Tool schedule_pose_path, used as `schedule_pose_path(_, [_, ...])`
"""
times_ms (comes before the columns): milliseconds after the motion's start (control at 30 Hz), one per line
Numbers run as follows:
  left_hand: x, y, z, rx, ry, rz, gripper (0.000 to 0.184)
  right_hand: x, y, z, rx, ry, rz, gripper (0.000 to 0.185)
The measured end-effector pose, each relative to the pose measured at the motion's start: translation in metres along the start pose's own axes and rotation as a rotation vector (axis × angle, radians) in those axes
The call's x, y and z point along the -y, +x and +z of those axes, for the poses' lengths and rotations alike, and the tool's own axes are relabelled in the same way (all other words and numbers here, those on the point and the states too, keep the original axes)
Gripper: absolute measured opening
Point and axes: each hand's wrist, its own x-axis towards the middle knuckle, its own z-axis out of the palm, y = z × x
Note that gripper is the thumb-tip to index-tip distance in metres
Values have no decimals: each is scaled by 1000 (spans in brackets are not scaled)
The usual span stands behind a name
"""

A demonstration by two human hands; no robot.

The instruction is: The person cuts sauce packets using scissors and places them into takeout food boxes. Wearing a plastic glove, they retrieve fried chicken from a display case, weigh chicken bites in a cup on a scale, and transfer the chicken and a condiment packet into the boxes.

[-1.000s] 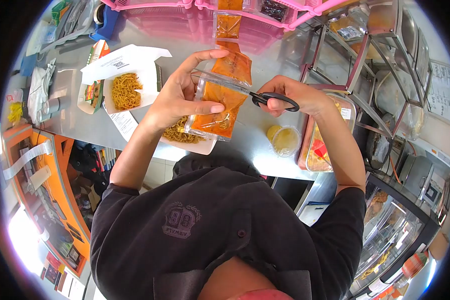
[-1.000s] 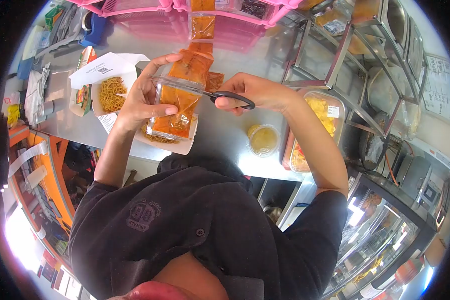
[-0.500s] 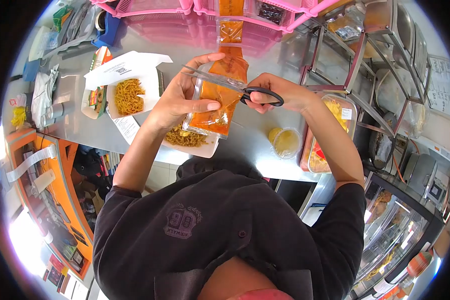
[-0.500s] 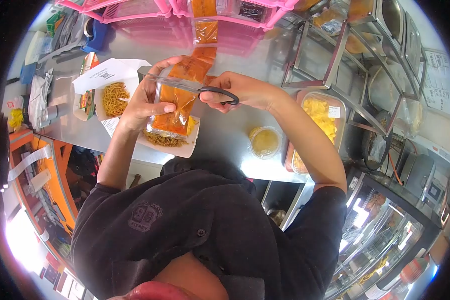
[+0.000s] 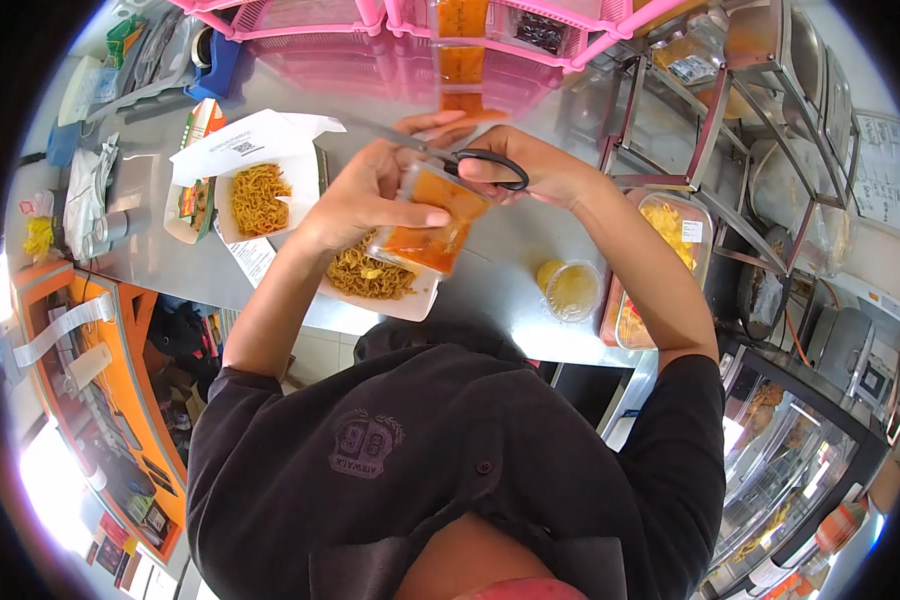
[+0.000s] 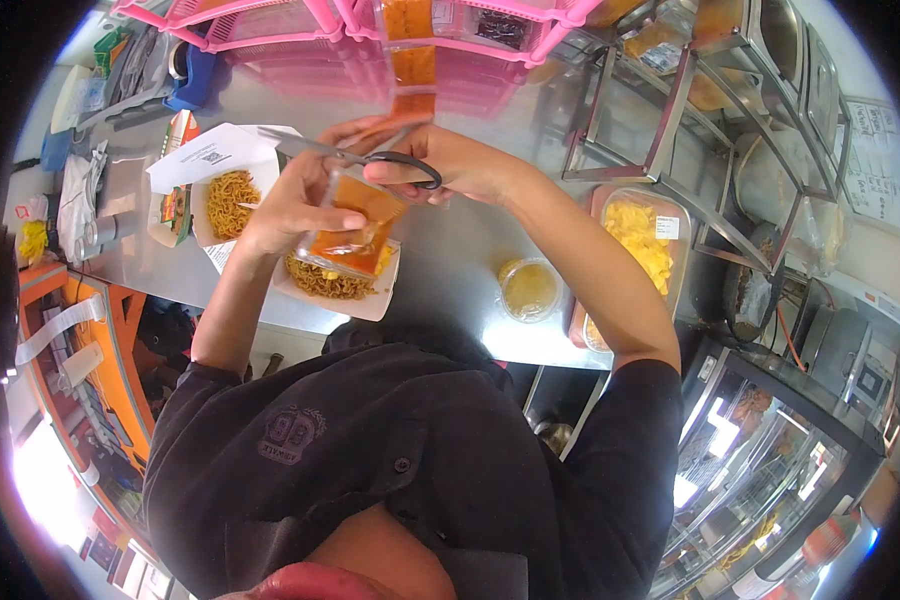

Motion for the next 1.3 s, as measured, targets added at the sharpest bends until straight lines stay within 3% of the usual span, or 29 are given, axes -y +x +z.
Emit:
schedule_pose_path(67, [0, 3, 2, 35, 69, -61, 84, 0, 3, -2, -3, -64, -41, 51])
schedule_pose_path(200, [8, 14, -27, -129, 230, 49, 87, 2, -7, -15, -174, -133, -109, 46])
schedule_pose_path(300, [5, 21, -36, -91, 399, -35, 83, -8, -30, -34, -246, -168, -3, 44])
schedule_pose_path(400, [21, 29, -34, -102, 469, 44, 85, -24, -44, -36, -356, -222, 48, 43])
schedule_pose_path(500, [14, 30, -17, -144, 598, -86, 73, -45, -52, -40, -421, -185, 78, 43])
schedule_pose_path(700, [15, 35, -15, -333, 358, -16, 38, -57, -43, -15, -690, 187, 63, 41])
schedule_pose_path(800, [13, 21, 0, -315, 488, -12, 32, -46, -28, 6, -618, 729, -24, 39])
schedule_pose_path(900, [4, -3, 30, -263, 577, -6, 34, -49, -15, 14, -641, 900, -169, 29])
schedule_pose_path(1000, [12, -20, 38, -233, 650, 112, 25, -41, -14, 20, -641, 721, -285, 30])
schedule_pose_path(1100, [20, -29, 28, -375, 293, 58, 36, -30, -19, 30, -652, 621, -357, 32])
schedule_pose_path(1200, [6, -16, 21, -413, 125, -94, 46, -24, -20, 39, -669, 451, -401, 32])
schedule_pose_path(1300, [8, 1, 12, -225, 287, 162, 47, -27, -17, 45, -707, 281, -361, 30])
